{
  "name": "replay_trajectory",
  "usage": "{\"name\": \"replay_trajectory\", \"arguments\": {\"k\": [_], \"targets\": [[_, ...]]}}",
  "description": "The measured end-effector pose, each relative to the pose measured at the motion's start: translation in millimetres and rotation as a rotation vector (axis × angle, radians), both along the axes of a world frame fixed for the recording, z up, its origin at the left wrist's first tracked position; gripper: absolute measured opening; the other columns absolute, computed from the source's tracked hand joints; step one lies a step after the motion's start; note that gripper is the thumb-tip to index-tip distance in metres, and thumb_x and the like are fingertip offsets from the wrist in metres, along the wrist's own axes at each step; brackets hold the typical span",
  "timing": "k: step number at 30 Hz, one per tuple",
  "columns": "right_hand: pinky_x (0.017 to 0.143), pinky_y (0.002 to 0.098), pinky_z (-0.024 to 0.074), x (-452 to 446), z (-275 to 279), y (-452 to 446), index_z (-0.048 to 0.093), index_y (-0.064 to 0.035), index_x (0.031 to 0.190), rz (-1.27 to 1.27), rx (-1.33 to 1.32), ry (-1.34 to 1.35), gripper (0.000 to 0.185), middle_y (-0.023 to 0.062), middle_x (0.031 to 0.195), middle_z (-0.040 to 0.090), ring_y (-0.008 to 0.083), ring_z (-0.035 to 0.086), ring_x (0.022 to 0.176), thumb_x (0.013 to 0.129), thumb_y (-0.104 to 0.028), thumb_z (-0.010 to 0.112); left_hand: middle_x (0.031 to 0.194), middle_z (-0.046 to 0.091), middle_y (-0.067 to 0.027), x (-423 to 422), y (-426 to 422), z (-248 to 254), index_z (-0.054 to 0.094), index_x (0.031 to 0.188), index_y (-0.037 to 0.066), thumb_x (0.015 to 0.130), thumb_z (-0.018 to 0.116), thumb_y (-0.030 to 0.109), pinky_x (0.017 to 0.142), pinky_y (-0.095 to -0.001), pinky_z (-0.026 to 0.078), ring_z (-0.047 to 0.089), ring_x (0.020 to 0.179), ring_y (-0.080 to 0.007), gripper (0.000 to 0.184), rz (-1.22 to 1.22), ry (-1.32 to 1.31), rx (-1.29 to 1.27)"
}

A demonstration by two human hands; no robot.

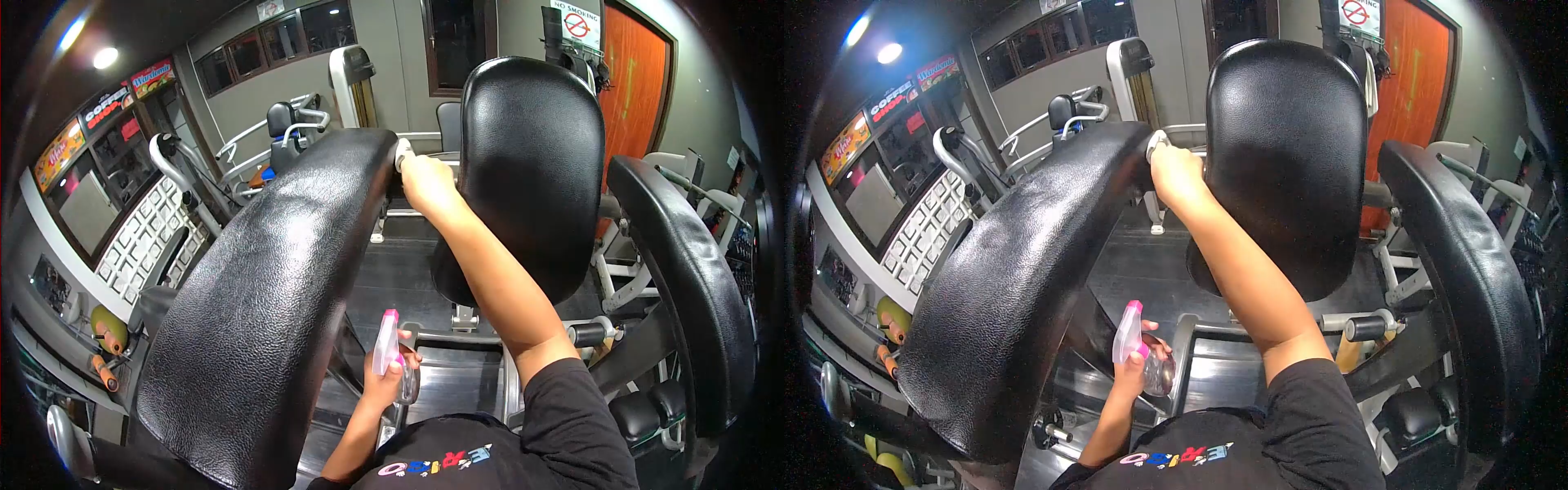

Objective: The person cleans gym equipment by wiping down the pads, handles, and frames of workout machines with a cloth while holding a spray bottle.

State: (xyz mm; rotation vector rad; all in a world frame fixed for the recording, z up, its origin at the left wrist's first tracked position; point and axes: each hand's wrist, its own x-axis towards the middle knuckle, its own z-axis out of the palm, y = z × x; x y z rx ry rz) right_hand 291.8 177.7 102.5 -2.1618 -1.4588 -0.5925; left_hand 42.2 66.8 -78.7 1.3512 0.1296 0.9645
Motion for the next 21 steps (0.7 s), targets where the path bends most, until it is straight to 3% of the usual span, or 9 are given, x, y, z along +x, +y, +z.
{"name": "replay_trajectory", "arguments": {"k": [3, 7, 9, 11, 14, 16, 19, 21], "targets": [[0.073, 0.0446, 0.0558, 6.0, -12.1, -2.7, 0.057, 0.0043, 0.109, 0.033, -0.061, -0.053, 0.025, 0.0194, 0.088, 0.069, 0.0323, 0.070, 0.081, 0.090, -0.009, 0.050, 0.077, 0.059, -0.0065, -2.1, -4.4, -3.6, 0.047, 0.126, -0.004, 0.086, 0.061, 0.062, 0.082, -0.0349, 0.051, 0.061, 0.077, -0.0161, 0.079, -0.026, 0.012, -0.012], [0.068, 0.0383, 0.0575, -8.7, -28.1, -15.8, 0.060, 0.0004, 0.102, 0.003, 0.051, -0.354, 0.019, 0.0173, 0.088, 0.066, 0.0297, 0.069, 0.078, 0.086, -0.010, 0.056, 0.078, 0.059, -0.0061, -1.3, -7.4, -3.8, 0.047, 0.125, -0.004, 0.087, 0.062, 0.060, 0.082, -0.0346, 0.051, 0.061, 0.077, -0.0156, 0.076, -0.057, 0.022, 0.008], [0.068, 0.0384, 0.0574, -15.8, -28.7, -23.4, 0.060, -0.0038, 0.096, -0.110, -0.119, -0.725, 0.015, 0.0168, 0.094, 0.067, 0.0276, 0.069, 0.078, 0.085, -0.014, 0.057, 0.079, 0.059, -0.0061, 0.4, -8.7, -3.4, 0.047, 0.125, -0.004, 0.088, 0.061, 0.059, 0.081, -0.0338, 0.051, 0.061, 0.077, -0.0156, 0.074, -0.063, 0.048, 0.006], [0.066, 0.0366, 0.0561, -22.3, -28.0, -35.4, 0.061, -0.0046, 0.097, -0.074, -0.147, -0.609, 0.018, 0.0168, 0.098, 0.067, 0.0263, 0.069, 0.080, 0.084, -0.016, 0.058, 0.079, 0.059, -0.0063, 1.3, -10.3, -0.5, 0.047, 0.124, -0.004, 0.088, 0.060, 0.059, 0.079, -0.0328, 0.050, 0.061, 0.077, -0.0155, 0.074, -0.101, 0.079, 0.010], [0.071, 0.0392, 0.0518, -31.7, -12.6, -52.5, 0.062, -0.0063, 0.098, 0.007, -0.353, -0.707, 0.017, 0.0151, 0.095, 0.069, 0.0270, 0.068, 0.082, 0.084, -0.015, 0.058, 0.078, 0.059, -0.0061, 1.0, -8.3, 5.1, 0.047, 0.124, -0.004, 0.088, 0.059, 0.060, 0.077, -0.0319, 0.050, 0.061, 0.077, -0.0149, 0.074, -0.095, 0.092, 0.051], [0.077, 0.0476, 0.0488, -34.8, 2.7, -55.4, 0.066, -0.0101, 0.099, 0.163, -0.570, -0.531, 0.016, 0.0099, 0.096, 0.069, 0.0247, 0.068, 0.089, 0.085, -0.015, 0.059, 0.078, 0.059, -0.0057, 2.0, -6.6, 5.6, 0.047, 0.123, -0.004, 0.089, 0.059, 0.060, 0.077, -0.0318, 0.050, 0.061, 0.077, -0.0147, 0.074, -0.100, 0.103, 0.083], [0.080, 0.0471, 0.0447, -26.9, 61.3, -72.6, 0.069, -0.0099, 0.096, 0.192, -0.559, -0.480, 0.016, 0.0103, 0.094, 0.071, 0.0239, 0.068, 0.091, 0.085, -0.018, 0.061, 0.077, 0.059, -0.0052, 0.5, -4.4, 4.3, 0.048, 0.123, -0.004, 0.089, 0.058, 0.061, 0.077, -0.0321, 0.051, 0.062, 0.077, -0.0145, 0.074, -0.086, 0.103, 0.067], [0.077, 0.0419, 0.0524, -12.3, 98.7, -67.9, 0.068, -0.0108, 0.093, 0.115, -0.484, -0.418, 0.015, 0.0120, 0.087, 0.071, 0.0294, 0.070, 0.089, 0.083, -0.019, 0.061, 0.076, 0.059, -0.0051, 0.2, -1.9, 4.8, 0.048, 0.123, -0.005, 0.088, 0.058, 0.061, 0.079, -0.0324, 0.051, 0.062, 0.078, -0.0145, 0.075, -0.064, 0.096, 0.078]]}}
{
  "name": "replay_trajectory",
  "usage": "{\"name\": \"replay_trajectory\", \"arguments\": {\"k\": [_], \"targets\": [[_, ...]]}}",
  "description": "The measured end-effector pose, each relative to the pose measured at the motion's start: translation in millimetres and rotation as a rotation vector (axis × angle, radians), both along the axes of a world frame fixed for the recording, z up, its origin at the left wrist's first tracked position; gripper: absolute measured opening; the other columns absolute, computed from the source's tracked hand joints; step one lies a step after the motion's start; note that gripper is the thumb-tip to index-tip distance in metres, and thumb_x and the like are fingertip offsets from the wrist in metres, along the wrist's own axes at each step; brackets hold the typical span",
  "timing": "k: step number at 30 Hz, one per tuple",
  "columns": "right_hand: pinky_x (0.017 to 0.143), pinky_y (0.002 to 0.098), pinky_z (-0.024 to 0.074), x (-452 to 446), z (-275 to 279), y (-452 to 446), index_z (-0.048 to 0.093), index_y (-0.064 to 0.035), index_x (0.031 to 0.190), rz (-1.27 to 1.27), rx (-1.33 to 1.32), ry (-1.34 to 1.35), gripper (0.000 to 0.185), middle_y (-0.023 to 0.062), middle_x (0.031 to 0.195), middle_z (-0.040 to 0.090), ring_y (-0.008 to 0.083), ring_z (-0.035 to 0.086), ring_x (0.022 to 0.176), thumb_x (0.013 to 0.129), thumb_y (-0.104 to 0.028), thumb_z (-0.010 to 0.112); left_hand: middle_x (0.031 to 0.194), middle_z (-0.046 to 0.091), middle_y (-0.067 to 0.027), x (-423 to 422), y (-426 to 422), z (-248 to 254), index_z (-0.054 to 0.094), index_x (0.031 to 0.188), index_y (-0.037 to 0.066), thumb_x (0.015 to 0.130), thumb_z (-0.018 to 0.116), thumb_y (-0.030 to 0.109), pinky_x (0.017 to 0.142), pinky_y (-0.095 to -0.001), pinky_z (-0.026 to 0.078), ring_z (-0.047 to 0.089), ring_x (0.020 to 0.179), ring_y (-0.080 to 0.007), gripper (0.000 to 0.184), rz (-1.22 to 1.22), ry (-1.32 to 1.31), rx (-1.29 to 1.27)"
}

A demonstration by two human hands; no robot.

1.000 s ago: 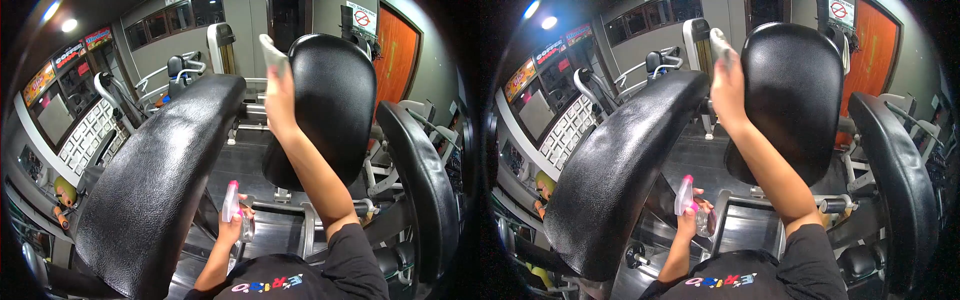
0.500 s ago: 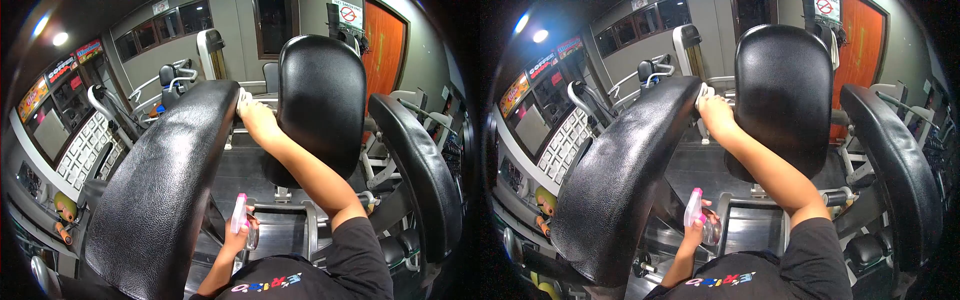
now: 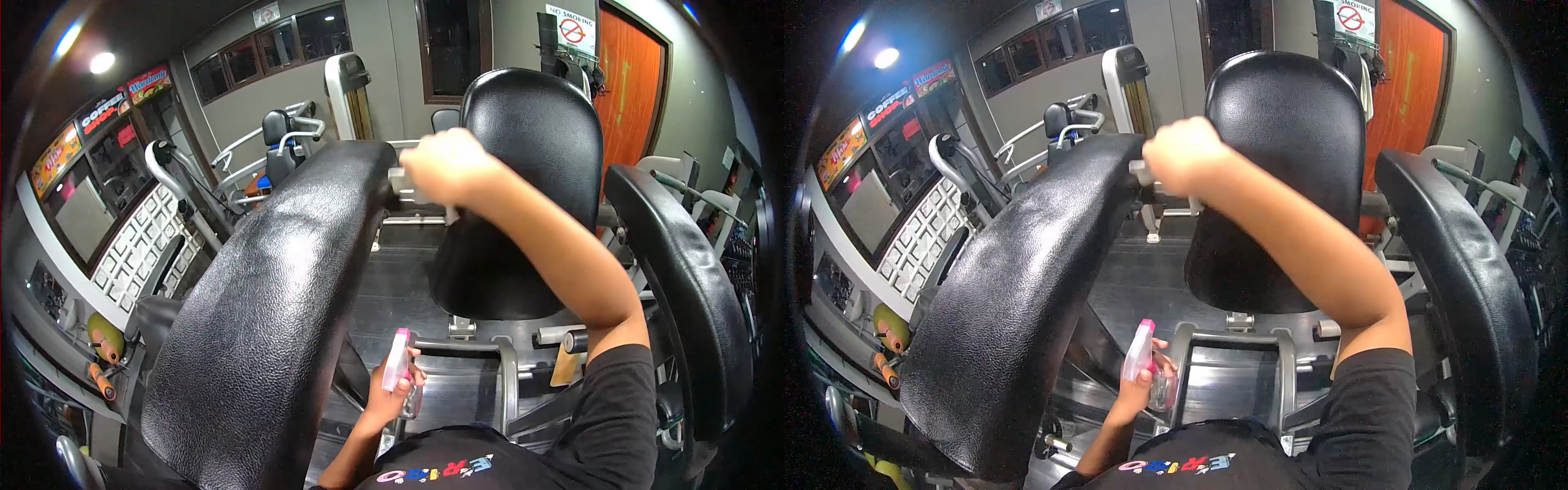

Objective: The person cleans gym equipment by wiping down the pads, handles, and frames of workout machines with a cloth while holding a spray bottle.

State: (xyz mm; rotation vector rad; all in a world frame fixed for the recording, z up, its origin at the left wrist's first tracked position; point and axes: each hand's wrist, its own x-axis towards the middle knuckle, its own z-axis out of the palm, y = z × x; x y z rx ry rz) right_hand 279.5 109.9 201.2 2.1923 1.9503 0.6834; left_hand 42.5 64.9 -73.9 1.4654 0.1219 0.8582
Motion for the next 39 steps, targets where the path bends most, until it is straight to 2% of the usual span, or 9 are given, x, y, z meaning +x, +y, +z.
{"name": "replay_trajectory", "arguments": {"k": [8, 13, 16, 18, 21, 23, 26, 33, 39], "targets": [[0.079, 0.0471, 0.0502, 26.6, 33.4, 50.3, 0.068, -0.0070, 0.095, -0.077, 0.333, -0.210, 0.015, 0.0097, 0.086, 0.072, 0.0265, 0.071, 0.084, 0.085, -0.015, 0.060, 0.077, 0.061, -0.0056, 2.9, -3.4, -4.6, 0.046, 0.126, -0.005, 0.089, 0.057, 0.061, 0.080, -0.0335, 0.052, 0.063, 0.080, -0.0156, 0.076, -0.012, -0.001, -0.022], [0.088, 0.0618, 0.0382, 21.0, -29.4, 52.8, 0.065, -0.0071, 0.105, -0.160, 0.025, -0.234, 0.022, 0.0081, 0.096, 0.072, 0.0282, 0.069, 0.093, 0.089, -0.020, 0.057, 0.079, 0.061, -0.0063, -1.4, -4.6, -14.9, 0.045, 0.127, -0.005, 0.088, 0.058, 0.061, 0.081, -0.0344, 0.051, 0.062, 0.080, -0.0161, 0.078, 0.009, -0.026, -0.094], [0.089, 0.0406, 0.0446, 15.6, -79.5, 35.0, 0.066, -0.0098, 0.098, -0.046, 0.088, -0.334, 0.016, 0.0059, 0.091, 0.069, 0.0237, 0.067, 0.090, 0.087, -0.018, 0.058, 0.078, 0.061, -0.0061, -6.3, -4.1, -15.9, 0.045, 0.127, -0.005, 0.087, 0.060, 0.061, 0.081, -0.0342, 0.051, 0.062, 0.080, -0.0161, 0.079, 0.037, -0.013, -0.099], [0.096, 0.0536, 0.0396, -5.5, -83.1, 10.9, 0.066, -0.0078, 0.111, -0.070, -0.167, -0.412, 0.032, 0.0100, 0.105, 0.066, 0.0274, 0.064, 0.104, 0.085, -0.026, 0.063, 0.078, 0.061, -0.0060, -9.1, -7.2, -18.5, 0.045, 0.127, -0.006, 0.088, 0.062, 0.058, 0.081, -0.0342, 0.051, 0.062, 0.080, -0.0165, 0.077, 0.058, -0.012, -0.127], [0.093, 0.0528, 0.0426, -14.5, -99.5, -8.8, 0.067, -0.0070, 0.108, 0.216, -0.117, -0.706, 0.028, 0.0109, 0.100, 0.068, 0.0291, 0.066, 0.100, 0.085, -0.023, 0.061, 0.079, 0.062, -0.0060, -10.9, -8.0, -16.9, 0.045, 0.127, -0.007, 0.089, 0.063, 0.054, 0.081, -0.0339, 0.051, 0.063, 0.081, -0.0165, 0.074, 0.059, 0.014, -0.151], [0.092, 0.0527, 0.0442, -14.3, -107.5, 0.9, 0.067, -0.0059, 0.105, 0.187, -0.364, 0.055, 0.026, 0.0118, 0.092, 0.070, 0.0315, 0.069, 0.092, 0.084, -0.018, 0.058, 0.079, 0.062, -0.0060, -12.2, -8.9, -15.4, 0.045, 0.127, -0.007, 0.090, 0.062, 0.053, 0.081, -0.0337, 0.051, 0.063, 0.081, -0.0163, 0.073, 0.057, 0.018, -0.143], [0.082, 0.0472, 0.0530, -8.3, -105.4, 8.3, 0.068, -0.0034, 0.098, 0.271, -0.372, 0.044, 0.023, 0.0146, 0.089, 0.072, 0.0309, 0.070, 0.089, 0.083, -0.018, 0.058, 0.079, 0.062, -0.0055, -13.5, -8.9, -10.6, 0.045, 0.128, -0.006, 0.091, 0.062, 0.052, 0.083, -0.0335, 0.050, 0.062, 0.081, -0.0154, 0.071, 0.038, 0.026, -0.117], [0.070, 0.0508, 0.0522, 11.8, 2.7, -8.0, 0.059, -0.0026, 0.094, 0.147, 0.137, 0.239, 0.017, 0.0238, 0.080, 0.066, 0.0418, 0.066, 0.078, 0.086, -0.016, 0.053, 0.079, 0.060, -0.0053, -10.1, -8.2, -25.2, 0.045, 0.127, -0.005, 0.093, 0.059, 0.050, 0.081, -0.0329, 0.050, 0.061, 0.079, -0.0143, 0.066, 0.038, 0.017, -0.130], [0.066, 0.0446, 0.0569, -10.6, -14.4, -0.9, 0.056, -0.0039, 0.094, 0.257, 0.684, 0.164, 0.009, 0.0179, 0.082, 0.069, 0.0351, 0.070, 0.076, 0.089, -0.011, 0.053, 0.079, 0.060, -0.0058, -4.8, -9.4, -13.6, 0.045, 0.127, -0.005, 0.090, 0.059, 0.056, 0.079, -0.0326, 0.049, 0.060, 0.078, -0.0148, 0.072, 0.034, 0.051, -0.117]]}}
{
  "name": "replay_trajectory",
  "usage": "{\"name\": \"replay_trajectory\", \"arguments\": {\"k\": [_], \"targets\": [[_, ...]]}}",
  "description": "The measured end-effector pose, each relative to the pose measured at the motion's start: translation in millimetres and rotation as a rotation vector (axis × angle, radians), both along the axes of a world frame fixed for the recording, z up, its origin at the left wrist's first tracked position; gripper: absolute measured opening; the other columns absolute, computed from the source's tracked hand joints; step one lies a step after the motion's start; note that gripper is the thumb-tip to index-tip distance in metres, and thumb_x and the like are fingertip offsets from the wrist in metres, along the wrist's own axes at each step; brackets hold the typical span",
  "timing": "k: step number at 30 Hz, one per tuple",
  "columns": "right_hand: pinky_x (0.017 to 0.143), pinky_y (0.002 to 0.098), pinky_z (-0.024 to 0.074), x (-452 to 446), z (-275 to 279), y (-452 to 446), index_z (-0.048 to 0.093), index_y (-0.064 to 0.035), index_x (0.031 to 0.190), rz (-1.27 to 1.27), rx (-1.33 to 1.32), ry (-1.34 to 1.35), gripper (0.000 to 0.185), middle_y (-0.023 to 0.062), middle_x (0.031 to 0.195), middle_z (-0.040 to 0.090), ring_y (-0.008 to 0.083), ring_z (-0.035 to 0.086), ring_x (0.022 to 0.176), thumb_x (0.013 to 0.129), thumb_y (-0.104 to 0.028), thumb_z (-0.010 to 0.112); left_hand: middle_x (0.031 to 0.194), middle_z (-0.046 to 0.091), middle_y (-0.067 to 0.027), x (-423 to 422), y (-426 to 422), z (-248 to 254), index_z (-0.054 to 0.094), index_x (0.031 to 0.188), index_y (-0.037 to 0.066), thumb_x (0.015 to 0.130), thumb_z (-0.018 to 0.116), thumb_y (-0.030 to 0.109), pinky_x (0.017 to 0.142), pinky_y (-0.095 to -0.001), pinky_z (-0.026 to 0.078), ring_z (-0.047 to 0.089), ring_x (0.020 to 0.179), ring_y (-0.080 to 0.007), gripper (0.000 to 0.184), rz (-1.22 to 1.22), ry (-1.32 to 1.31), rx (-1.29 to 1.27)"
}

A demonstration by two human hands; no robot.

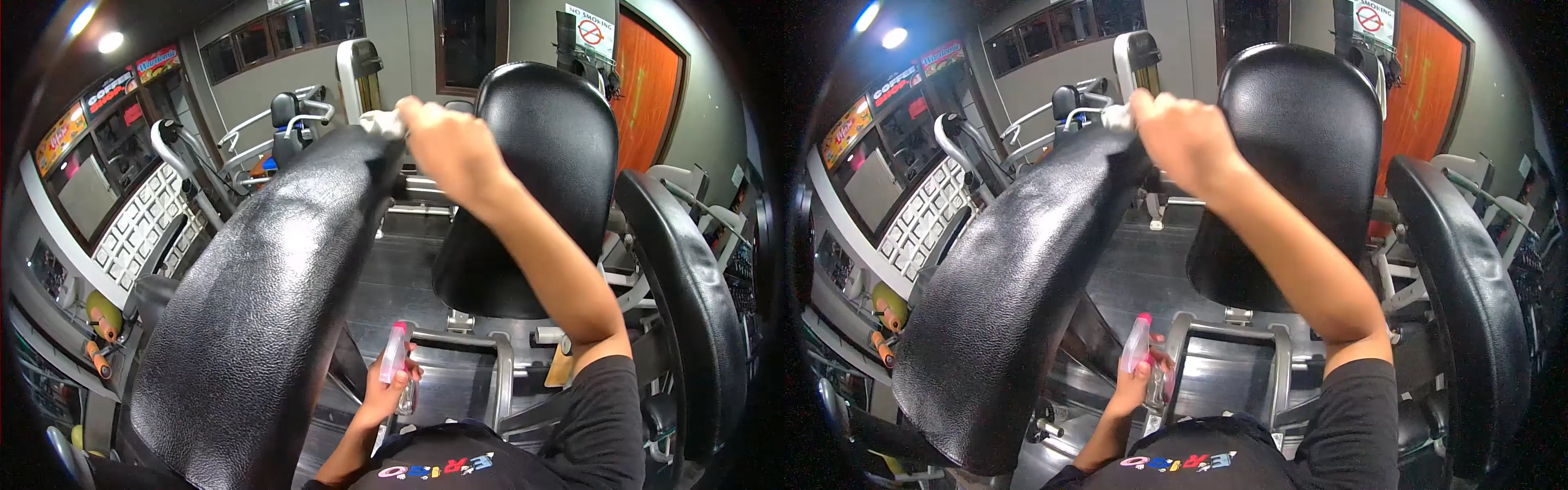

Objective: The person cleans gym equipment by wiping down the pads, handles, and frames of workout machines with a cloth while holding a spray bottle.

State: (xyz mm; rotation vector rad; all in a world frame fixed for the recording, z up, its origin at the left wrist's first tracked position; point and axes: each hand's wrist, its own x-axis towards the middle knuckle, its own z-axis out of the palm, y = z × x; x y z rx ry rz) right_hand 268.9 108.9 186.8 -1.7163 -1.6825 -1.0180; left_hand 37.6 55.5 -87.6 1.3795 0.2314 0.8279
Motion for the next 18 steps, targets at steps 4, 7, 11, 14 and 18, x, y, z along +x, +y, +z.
{"name": "replay_trajectory", "arguments": {"k": [4, 7, 11, 14, 18], "targets": [[0.087, 0.0518, 0.0501, 3.8, -68.3, 25.1, 0.053, -0.0006, 0.098, -0.124, -0.188, -0.026, 0.013, 0.0156, 0.079, 0.066, 0.0338, 0.069, 0.074, 0.088, -0.009, 0.052, 0.078, 0.060, -0.0064, 8.0, -0.5, 3.4, 0.046, 0.126, -0.005, 0.088, 0.060, 0.060, 0.079, -0.0334, 0.051, 0.061, 0.077, -0.0153, 0.077, 0.017, -0.014, 0.001], [0.099, 0.0515, 0.0429, 2.1, -96.3, 14.8, 0.052, -0.0016, 0.098, 0.066, 0.098, -0.085, 0.014, 0.0117, 0.077, 0.066, 0.0287, 0.068, 0.084, 0.086, -0.010, 0.051, 0.075, 0.058, -0.0051, 13.7, -1.6, 9.9, 0.046, 0.126, -0.005, 0.087, 0.059, 0.062, 0.079, -0.0353, 0.052, 0.060, 0.074, -0.0145, 0.079, 0.013, -0.031, 0.043], [0.093, 0.0489, 0.0458, -11.9, -105.6, -48.2, 0.052, -0.0047, 0.097, 0.280, -0.565, 0.050, 0.017, 0.0126, 0.079, 0.068, 0.0307, 0.069, 0.085, 0.084, -0.015, 0.056, 0.074, 0.058, -0.0068, 18.0, -8.3, 24.9, 0.043, 0.125, -0.008, 0.085, 0.056, 0.068, 0.072, -0.0328, 0.052, 0.060, 0.073, -0.0159, 0.088, 0.006, 0.011, 0.091], [0.076, 0.0464, 0.0510, 1.3, -111.3, -107.3, 0.054, -0.0035, 0.105, 0.448, -0.437, 0.453, 0.026, 0.0172, 0.083, 0.066, 0.0363, 0.066, 0.084, 0.081, -0.009, 0.060, 0.072, 0.060, -0.0080, 16.0, -3.7, 9.7, 0.044, 0.124, -0.008, 0.081, 0.055, 0.073, 0.072, -0.0343, 0.052, 0.063, 0.075, -0.0183, 0.093, -0.051, 0.029, 0.096], [0.077, 0.0373, 0.0498, 43.5, -162.4, -211.7, 0.058, -0.0031, 0.116, 0.357, 0.029, 1.075, 0.028, 0.0113, 0.093, 0.066, 0.0271, 0.064, 0.085, 0.089, -0.010, 0.056, 0.072, 0.061, -0.0074, 26.0, -10.8, 34.3, 0.046, 0.122, -0.008, 0.083, 0.055, 0.072, 0.074, -0.0342, 0.052, 0.063, 0.076, -0.0176, 0.090, -0.122, 0.033, 0.126]]}}
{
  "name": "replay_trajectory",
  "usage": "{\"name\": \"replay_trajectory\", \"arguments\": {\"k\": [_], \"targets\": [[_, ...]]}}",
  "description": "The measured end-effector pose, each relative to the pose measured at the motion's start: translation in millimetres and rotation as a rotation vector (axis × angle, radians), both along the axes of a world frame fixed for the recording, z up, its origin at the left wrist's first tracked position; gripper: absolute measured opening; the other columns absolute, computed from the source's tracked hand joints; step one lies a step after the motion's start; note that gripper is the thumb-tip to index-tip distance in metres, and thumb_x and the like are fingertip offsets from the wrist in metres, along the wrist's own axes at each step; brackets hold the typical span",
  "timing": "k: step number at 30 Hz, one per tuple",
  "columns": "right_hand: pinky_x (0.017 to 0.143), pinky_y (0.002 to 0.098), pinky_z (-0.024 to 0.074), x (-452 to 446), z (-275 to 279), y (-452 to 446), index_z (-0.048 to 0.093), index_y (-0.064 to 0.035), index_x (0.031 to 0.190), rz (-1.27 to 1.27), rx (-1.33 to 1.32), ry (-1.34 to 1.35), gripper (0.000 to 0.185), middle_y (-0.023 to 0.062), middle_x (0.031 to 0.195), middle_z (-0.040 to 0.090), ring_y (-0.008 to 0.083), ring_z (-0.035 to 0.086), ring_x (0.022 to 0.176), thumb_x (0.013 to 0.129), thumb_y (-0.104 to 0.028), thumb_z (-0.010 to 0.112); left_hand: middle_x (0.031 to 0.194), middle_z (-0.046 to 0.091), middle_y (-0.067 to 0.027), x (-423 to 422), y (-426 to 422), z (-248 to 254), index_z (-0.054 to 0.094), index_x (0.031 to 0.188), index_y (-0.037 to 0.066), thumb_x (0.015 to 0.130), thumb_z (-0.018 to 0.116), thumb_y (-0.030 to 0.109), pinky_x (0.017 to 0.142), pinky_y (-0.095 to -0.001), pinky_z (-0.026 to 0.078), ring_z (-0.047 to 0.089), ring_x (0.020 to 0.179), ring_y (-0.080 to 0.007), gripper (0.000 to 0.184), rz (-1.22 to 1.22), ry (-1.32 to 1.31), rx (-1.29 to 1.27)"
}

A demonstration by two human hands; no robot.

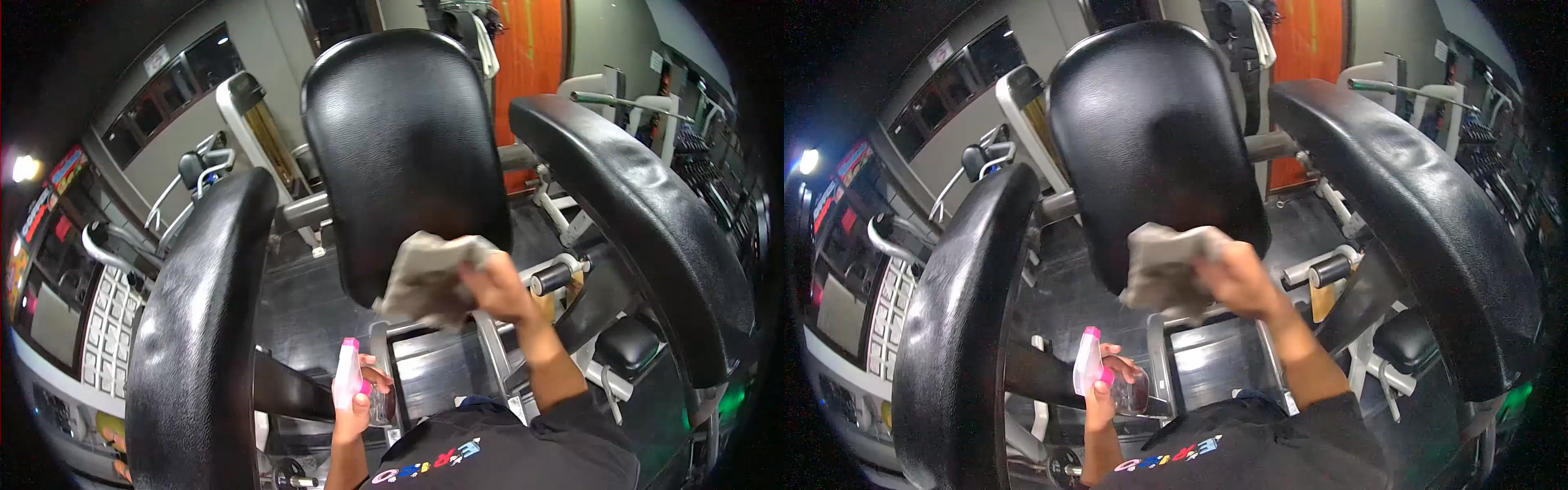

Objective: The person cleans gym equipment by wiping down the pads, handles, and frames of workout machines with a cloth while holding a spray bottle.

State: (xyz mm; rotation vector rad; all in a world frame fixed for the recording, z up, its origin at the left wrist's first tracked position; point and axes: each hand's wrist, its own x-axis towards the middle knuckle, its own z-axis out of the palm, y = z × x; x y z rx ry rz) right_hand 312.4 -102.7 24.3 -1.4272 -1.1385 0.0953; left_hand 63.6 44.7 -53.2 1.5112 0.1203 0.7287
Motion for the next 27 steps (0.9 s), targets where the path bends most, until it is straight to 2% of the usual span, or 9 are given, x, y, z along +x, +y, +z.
{"name": "replay_trajectory", "arguments": {"k": [1, 3, 7, 9, 11, 15, 17, 22, 27], "targets": [[0.080, 0.0330, 0.0489, 8.9, -24.4, -27.8, 0.059, -0.0025, 0.115, -0.081, -0.061, 0.329, 0.025, 0.0079, 0.097, 0.065, 0.0229, 0.063, 0.088, 0.092, -0.013, 0.056, 0.072, 0.061, -0.0074, 6.8, -1.3, 0.3, 0.046, 0.122, -0.008, 0.083, 0.055, 0.072, 0.074, -0.0342, 0.052, 0.063, 0.076, -0.0176, 0.090, -0.017, 0.004, 0.002], [0.090, 0.0304, 0.0442, 28.0, -72.5, -62.9, 0.056, -0.0010, 0.117, -0.339, 0.131, 0.624, 0.030, 0.0062, 0.111, 0.060, 0.0176, 0.056, 0.100, 0.095, -0.020, 0.056, 0.071, 0.062, -0.0066, 24.7, -4.3, 1.8, 0.049, 0.121, -0.007, 0.086, 0.055, 0.068, 0.073, -0.0330, 0.051, 0.063, 0.075, -0.0160, 0.083, -0.005, 0.049, 0.024], [0.103, 0.0381, 0.0386, 26.7, -128.8, -122.2, 0.050, -0.0013, 0.125, -0.487, 0.319, 1.079, 0.039, 0.0108, 0.126, 0.055, 0.0209, 0.049, 0.122, 0.096, -0.026, 0.056, 0.073, 0.064, -0.0033, 71.4, -19.9, 2.6, 0.055, 0.120, -0.001, 0.093, 0.061, 0.037, 0.074, -0.0298, 0.051, 0.065, 0.075, -0.0141, 0.047, -0.169, 0.250, 0.099], [0.092, 0.0379, 0.0494, 17.1, -139.7, -134.8, 0.055, -0.0049, 0.114, -0.454, 0.412, 1.202, 0.027, 0.0087, 0.115, 0.061, 0.0215, 0.058, 0.110, 0.096, -0.025, 0.056, 0.074, 0.066, -0.0045, 96.9, -34.8, 13.6, 0.056, 0.119, 0.002, 0.090, 0.059, 0.025, 0.071, -0.0307, 0.051, 0.067, 0.074, -0.0160, 0.037, -0.186, 0.277, 0.143], [0.091, 0.0362, 0.0481, 12.9, -160.9, -136.6, 0.055, -0.0041, 0.109, -0.563, 0.412, 1.141, 0.025, 0.0081, 0.111, 0.062, 0.0204, 0.059, 0.106, 0.096, -0.025, 0.057, 0.071, 0.064, -0.0021, 125.3, -46.2, 27.2, 0.055, 0.124, 0.001, 0.087, 0.052, 0.069, 0.067, -0.0289, 0.049, 0.063, 0.070, -0.0112, 0.077, -0.211, 0.287, 0.302], [0.092, 0.0311, 0.0430, 13.4, -163.7, -137.8, 0.054, -0.0018, 0.123, -0.409, 0.163, 1.008, 0.037, 0.0058, 0.112, 0.062, 0.0149, 0.056, 0.105, 0.099, -0.030, 0.054, 0.070, 0.066, -0.0040, 175.0, -63.0, 78.6, 0.058, 0.116, 0.002, 0.091, 0.055, 0.060, 0.063, -0.0276, 0.048, 0.064, 0.068, -0.0119, 0.064, -0.267, 0.188, 0.507], [0.092, 0.0303, 0.0426, 10.1, -148.4, -134.9, 0.055, -0.0022, 0.123, -0.430, 0.096, 0.938, 0.036, 0.0059, 0.113, 0.063, 0.0142, 0.056, 0.105, 0.100, -0.029, 0.052, 0.066, 0.063, -0.0126, 196.4, -69.6, 97.3, 0.057, 0.099, 0.003, 0.088, 0.062, 0.034, 0.062, -0.0342, 0.050, 0.067, 0.064, -0.0282, 0.032, -0.224, 0.256, 0.554], [0.094, 0.0303, 0.0420, 19.0, -147.1, -142.4, 0.055, -0.0006, 0.123, -0.324, 0.103, 0.831, 0.037, 0.0064, 0.113, 0.063, 0.0144, 0.055, 0.106, 0.101, -0.030, 0.051, 0.069, 0.067, -0.0099, 226.8, -77.9, 99.4, 0.056, 0.090, 0.003, 0.091, 0.058, 0.054, 0.064, -0.0332, 0.051, 0.069, 0.068, -0.0241, 0.052, -0.098, 0.196, 0.445], [0.097, 0.0314, 0.0401, 30.0, -153.0, -150.9, 0.052, 0.0000, 0.127, -0.413, 0.001, 0.757, 0.040, 0.0085, 0.117, 0.062, 0.0168, 0.054, 0.110, 0.101, -0.031, 0.051, 0.070, 0.068, -0.0100, 224.0, -69.9, 81.3, 0.058, 0.098, 0.000, 0.091, 0.057, 0.057, 0.067, -0.0309, 0.051, 0.069, 0.070, -0.0199, 0.057, -0.095, 0.272, 0.445]]}}
